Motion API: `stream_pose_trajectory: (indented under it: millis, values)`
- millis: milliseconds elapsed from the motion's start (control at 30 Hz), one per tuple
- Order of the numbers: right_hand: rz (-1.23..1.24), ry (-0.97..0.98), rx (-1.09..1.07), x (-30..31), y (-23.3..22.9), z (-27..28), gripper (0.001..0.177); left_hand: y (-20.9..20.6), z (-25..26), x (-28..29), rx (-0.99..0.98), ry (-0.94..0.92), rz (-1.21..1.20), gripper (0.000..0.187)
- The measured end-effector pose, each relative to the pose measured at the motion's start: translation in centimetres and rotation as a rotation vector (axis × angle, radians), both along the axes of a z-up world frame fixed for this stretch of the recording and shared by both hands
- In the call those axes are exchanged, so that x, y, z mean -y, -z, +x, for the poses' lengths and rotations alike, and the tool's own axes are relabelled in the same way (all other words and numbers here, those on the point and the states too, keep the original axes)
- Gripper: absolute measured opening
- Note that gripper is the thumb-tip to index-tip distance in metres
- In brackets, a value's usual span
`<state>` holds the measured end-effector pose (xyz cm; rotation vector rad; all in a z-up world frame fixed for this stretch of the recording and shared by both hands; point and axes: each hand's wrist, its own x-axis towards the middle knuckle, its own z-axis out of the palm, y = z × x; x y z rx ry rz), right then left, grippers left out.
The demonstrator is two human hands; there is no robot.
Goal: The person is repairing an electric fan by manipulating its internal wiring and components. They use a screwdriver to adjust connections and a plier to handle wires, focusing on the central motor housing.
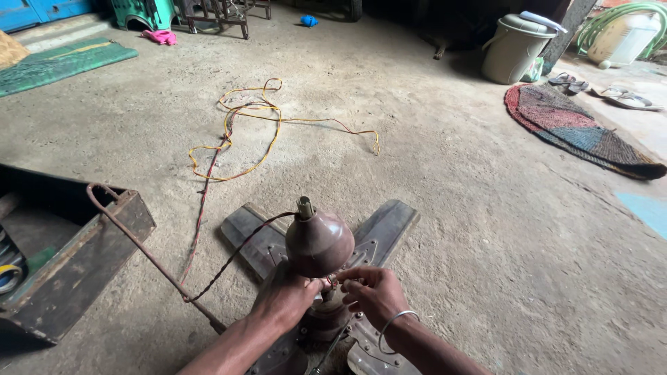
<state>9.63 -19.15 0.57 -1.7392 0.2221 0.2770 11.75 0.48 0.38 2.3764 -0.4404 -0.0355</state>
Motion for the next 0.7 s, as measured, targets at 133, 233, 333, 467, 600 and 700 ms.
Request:
stream_pose_trajectory:
  millis: [133, 233, 333, 467, 600, 700]
  values:
    - [-0.043, -0.001, 0.014, -0.1, 0.0, 0.0, 0.022, 0.2, 0.2, -0.1, -0.036, 0.014, 0.018, 0.022]
    - [-0.013, 0.003, 0.036, -0.1, -0.2, 0.2, 0.022, 0.0, 0.6, -0.2, -0.077, 0.038, 0.050, 0.022]
    - [-0.045, 0.029, 0.008, -0.2, -0.5, 0.2, 0.022, -0.2, 0.7, -0.1, -0.130, 0.064, 0.105, 0.024]
    - [-0.132, 0.027, -0.014, -0.5, -1.1, 0.3, 0.020, -0.6, 0.6, -0.4, -0.239, 0.055, 0.035, 0.026]
    - [-0.157, 0.013, -0.017, -0.7, -1.9, 0.4, 0.019, -1.3, 0.6, -0.4, -0.236, 0.081, 0.151, 0.029]
    - [-0.147, 0.005, 0.005, -1.0, -2.2, 0.2, 0.018, -1.7, 0.5, -0.3, -0.286, 0.077, 0.167, 0.030]
